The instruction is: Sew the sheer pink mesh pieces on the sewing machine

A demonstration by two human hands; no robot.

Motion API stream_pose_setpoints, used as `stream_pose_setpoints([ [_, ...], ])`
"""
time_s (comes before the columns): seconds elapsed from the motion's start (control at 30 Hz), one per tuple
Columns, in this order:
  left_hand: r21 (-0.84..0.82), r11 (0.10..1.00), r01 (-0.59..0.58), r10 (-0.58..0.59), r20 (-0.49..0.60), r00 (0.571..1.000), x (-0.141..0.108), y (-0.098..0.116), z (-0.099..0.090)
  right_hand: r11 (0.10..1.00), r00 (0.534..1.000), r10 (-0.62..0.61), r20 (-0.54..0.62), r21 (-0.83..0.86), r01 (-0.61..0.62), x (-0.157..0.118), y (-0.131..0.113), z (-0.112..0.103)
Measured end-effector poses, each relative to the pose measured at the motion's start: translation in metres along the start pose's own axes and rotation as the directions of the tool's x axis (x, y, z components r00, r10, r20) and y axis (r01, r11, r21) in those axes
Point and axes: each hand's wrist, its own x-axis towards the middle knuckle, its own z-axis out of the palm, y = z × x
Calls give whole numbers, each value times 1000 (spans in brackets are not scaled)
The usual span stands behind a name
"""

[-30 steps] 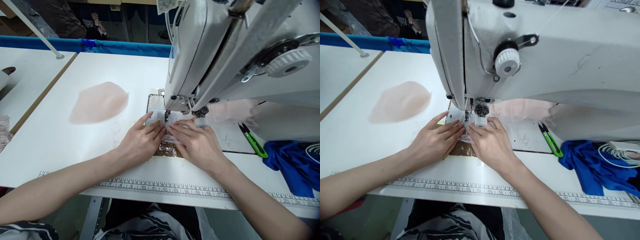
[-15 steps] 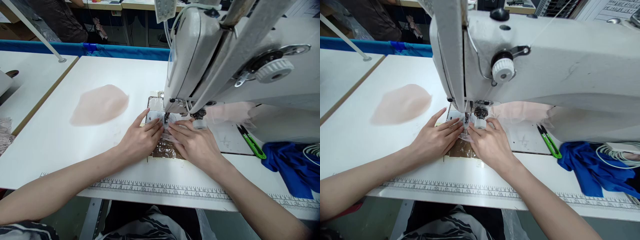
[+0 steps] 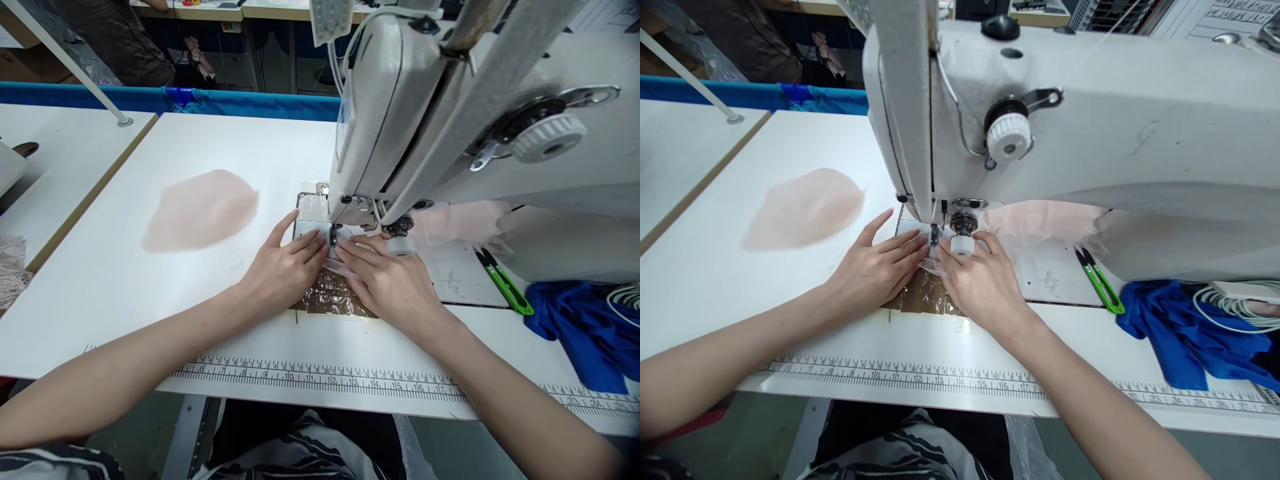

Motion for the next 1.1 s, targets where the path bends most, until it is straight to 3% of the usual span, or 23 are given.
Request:
stream_pose_setpoints([
  [0.6, -75, 995, 72, -73, -12, 997, 5, -7, 8, 997, 991, 77, 112, -22, -75, 3, 0, 3],
  [1.1, -28, 998, 57, -58, -21, 998, 2, -6, 9, 997, 995, 77, 69, -10, -76, 3, 1, 3],
])
